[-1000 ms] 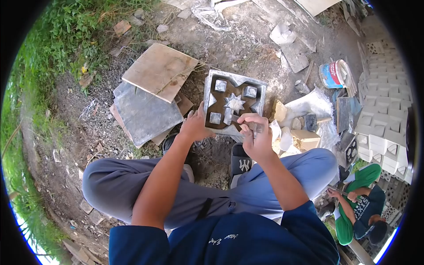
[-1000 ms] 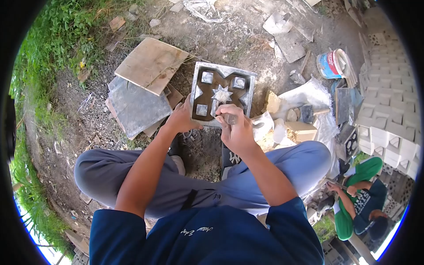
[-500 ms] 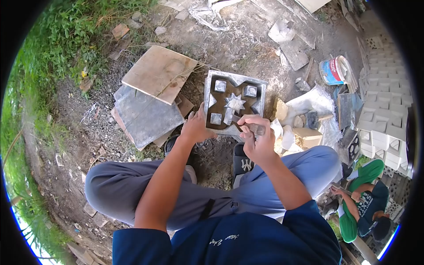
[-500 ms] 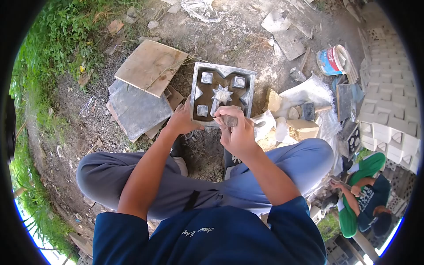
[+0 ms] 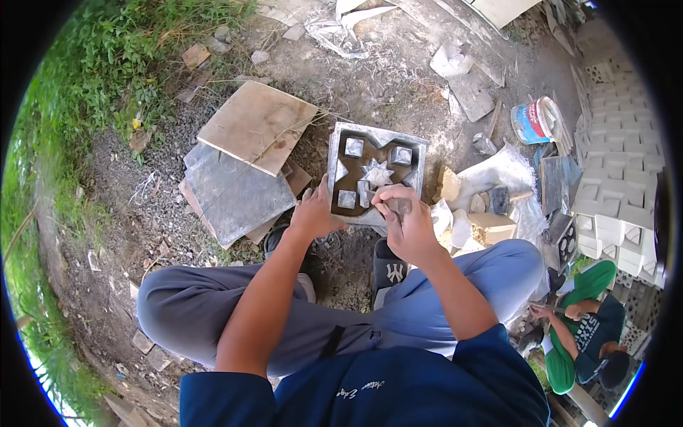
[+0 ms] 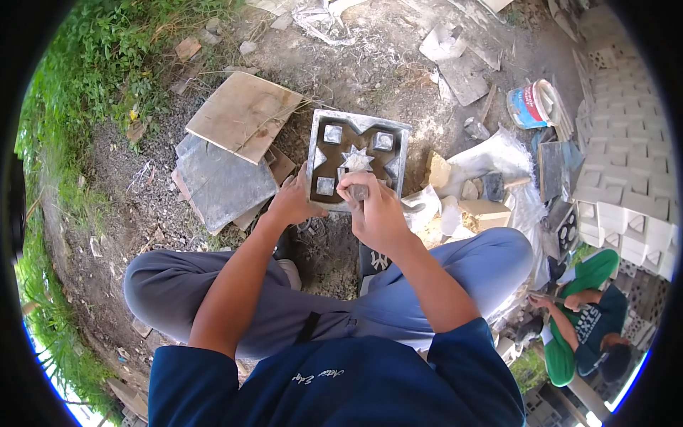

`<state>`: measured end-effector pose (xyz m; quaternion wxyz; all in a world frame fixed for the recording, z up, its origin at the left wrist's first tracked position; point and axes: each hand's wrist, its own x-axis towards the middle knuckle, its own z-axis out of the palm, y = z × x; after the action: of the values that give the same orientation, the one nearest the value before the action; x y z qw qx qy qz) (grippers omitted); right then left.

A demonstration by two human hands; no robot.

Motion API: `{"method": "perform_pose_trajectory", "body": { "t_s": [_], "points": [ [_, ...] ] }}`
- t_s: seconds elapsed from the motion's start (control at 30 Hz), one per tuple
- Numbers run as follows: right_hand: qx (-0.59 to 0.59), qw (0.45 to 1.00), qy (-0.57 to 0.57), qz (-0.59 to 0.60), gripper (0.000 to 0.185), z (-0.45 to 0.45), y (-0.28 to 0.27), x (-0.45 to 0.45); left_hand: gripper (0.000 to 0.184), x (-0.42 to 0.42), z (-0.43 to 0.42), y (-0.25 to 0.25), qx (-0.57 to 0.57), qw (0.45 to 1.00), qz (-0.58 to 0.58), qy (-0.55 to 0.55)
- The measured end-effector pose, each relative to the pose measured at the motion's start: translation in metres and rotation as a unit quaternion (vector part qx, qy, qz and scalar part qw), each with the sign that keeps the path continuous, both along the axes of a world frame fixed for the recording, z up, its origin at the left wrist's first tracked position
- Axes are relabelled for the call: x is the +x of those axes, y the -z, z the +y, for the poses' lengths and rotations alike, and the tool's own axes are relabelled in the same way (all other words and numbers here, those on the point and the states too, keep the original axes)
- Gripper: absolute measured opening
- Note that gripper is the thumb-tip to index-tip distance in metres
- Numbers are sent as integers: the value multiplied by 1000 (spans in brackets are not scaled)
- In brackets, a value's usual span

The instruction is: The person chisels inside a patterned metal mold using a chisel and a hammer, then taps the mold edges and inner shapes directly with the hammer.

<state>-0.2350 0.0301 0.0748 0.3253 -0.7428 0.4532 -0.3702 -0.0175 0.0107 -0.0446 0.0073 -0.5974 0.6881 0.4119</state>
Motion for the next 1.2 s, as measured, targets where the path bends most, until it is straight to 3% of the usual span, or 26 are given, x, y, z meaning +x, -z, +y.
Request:
{"method": "perform_pose_trajectory", "body": {
  "t_s": [0.07,0.17,0.3,0.4,0.6,0.73,0.87,0.93,1.07,1.2],
  "points": [
    [-18,999,-20,-28,32,0,7,3,143,-2,4,-2,17,999,-29,0],
    [113,993,-5,-20,29,-15,14,1,141,3,8,11,-10,1000,1,8],
    [14,999,-18,-24,26,-15,-7,5,140,6,6,9,-17,1000,1,11],
    [92,995,-31,31,22,-29,6,10,138,4,8,10,-22,999,20,15],
    [45,999,-16,-20,18,-28,-8,11,137,8,11,18,-57,997,43,14],
    [24,998,-15,52,25,-46,0,10,137,9,9,5,-34,999,29,18],
    [12,1000,-13,-1,19,-35,-11,13,137,10,10,1,-40,997,62,19],
    [46,993,-37,98,23,-42,4,13,138,9,9,-5,-27,998,48,21],
    [3,999,-25,26,16,-37,-12,17,138,8,9,-7,-48,998,34,27],
    [38,998,-33,31,15,-42,-3,16,137,10,10,-4,-42,997,57,28]
  ]
}}
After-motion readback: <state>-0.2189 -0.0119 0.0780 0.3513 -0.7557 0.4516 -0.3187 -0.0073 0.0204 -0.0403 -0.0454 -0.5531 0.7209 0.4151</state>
